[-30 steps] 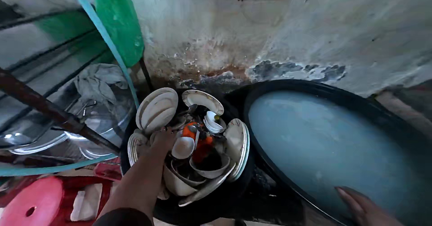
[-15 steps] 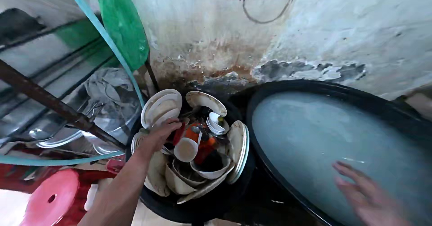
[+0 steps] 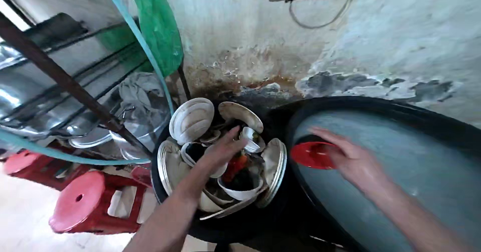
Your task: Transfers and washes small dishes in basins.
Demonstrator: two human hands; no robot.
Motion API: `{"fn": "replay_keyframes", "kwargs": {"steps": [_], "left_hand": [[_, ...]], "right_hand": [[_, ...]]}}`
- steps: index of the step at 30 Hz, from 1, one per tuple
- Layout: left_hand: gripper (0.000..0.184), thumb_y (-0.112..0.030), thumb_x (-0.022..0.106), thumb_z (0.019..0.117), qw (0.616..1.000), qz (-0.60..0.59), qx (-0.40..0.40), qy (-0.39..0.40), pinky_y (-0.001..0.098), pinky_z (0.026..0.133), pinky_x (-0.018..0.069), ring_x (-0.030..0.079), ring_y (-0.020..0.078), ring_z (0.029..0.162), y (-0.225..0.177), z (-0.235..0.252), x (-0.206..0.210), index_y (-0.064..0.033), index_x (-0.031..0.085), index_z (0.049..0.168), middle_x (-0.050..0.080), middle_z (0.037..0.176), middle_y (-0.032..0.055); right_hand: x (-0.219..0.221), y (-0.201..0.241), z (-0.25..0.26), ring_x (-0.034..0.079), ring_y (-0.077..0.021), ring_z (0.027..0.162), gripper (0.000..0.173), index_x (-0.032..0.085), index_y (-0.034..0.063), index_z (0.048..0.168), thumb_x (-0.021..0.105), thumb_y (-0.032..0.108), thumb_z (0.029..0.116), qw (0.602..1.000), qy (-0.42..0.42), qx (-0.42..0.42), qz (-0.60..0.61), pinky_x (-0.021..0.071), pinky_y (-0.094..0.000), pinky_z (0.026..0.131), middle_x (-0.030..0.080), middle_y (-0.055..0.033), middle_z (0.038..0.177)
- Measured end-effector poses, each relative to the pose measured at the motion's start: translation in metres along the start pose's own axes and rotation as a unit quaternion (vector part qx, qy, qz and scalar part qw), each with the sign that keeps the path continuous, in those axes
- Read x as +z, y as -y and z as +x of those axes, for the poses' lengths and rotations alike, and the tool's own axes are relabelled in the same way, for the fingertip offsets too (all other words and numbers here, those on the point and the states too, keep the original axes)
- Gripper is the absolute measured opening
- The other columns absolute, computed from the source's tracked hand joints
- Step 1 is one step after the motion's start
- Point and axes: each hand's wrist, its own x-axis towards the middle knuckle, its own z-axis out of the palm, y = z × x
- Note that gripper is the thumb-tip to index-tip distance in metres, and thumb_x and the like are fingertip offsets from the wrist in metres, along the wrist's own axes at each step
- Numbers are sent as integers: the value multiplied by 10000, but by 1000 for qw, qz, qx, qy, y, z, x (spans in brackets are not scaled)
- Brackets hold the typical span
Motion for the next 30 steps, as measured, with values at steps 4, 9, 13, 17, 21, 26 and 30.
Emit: {"fn": "replay_keyframes", "kwargs": {"steps": [4, 9, 13, 17, 21, 26, 30], "left_hand": [[459, -288, 555, 1065, 953, 252, -97, -137, 574, 1111, 419, 550, 388, 1319, 70, 40, -69, -23, 544, 1440, 579, 1410, 234], [507, -293, 596, 1022, 901, 352, -203, -151, 611, 1094, 427, 528, 422, 1338, 112, 73, -84, -85, 520, 1478, 529, 1460, 246], [549, -467, 589, 1011, 882, 356, -244, -189, 630, 1072, 435, 560, 435, 1298, 125, 85, -81, -31, 632, 1341, 605, 1358, 262], [570, -490, 542, 1030, 871, 365, -273, -185, 640, 1106, 381, 515, 445, 1343, 122, 91, -92, 0, 648, 1301, 584, 1383, 278], [676, -494, 599, 993, 867, 361, -295, -177, 622, 1098, 408, 503, 457, 1350, 111, 88, -88, 62, 552, 1374, 533, 1419, 311], [586, -370, 610, 1020, 879, 339, -290, -168, 577, 1100, 425, 538, 434, 1323, 106, 83, -97, 99, 536, 1364, 557, 1390, 309], [502, -336, 559, 1057, 904, 261, -293, -170, 528, 1000, 476, 615, 378, 1141, 107, 78, -103, 59, 556, 1365, 599, 1301, 283]], "right_hand": [[-37, -113, -69, 426, -587, 1369, 577, 589, 2, 1402, 540, -183, 858, 986, -7, 98, -132, 392, -728, 1063, 430, -348, 1511], [-42, -145, -133, 428, -589, 1364, 476, 571, 0, 1418, 604, -40, 945, 944, 62, 266, -185, 374, -695, 1101, 441, -373, 1485], [-29, -146, -153, 550, -361, 1305, 583, 439, 25, 1513, 523, -42, 941, 865, 2, 498, 55, 474, -555, 1046, 515, -267, 1454], [-47, -124, -148, 645, -212, 1002, 661, 315, 148, 1524, 462, -41, 908, 735, -90, 614, 272, 580, -416, 735, 544, -136, 1285], [-59, -104, -125, 651, -196, 890, 586, 283, 202, 1521, 414, 17, 981, 694, -117, 622, 343, 568, -346, 627, 544, -117, 1198], [-60, -69, -74, 663, -262, 975, 544, 297, 228, 1527, 373, 49, 1019, 720, -94, 574, 379, 589, -429, 674, 544, -130, 1251], [-47, -23, -22, 706, -245, 843, 441, 391, 193, 1440, 370, 51, 1023, 742, -65, 524, 413, 608, -401, 596, 618, -117, 1111]]}}
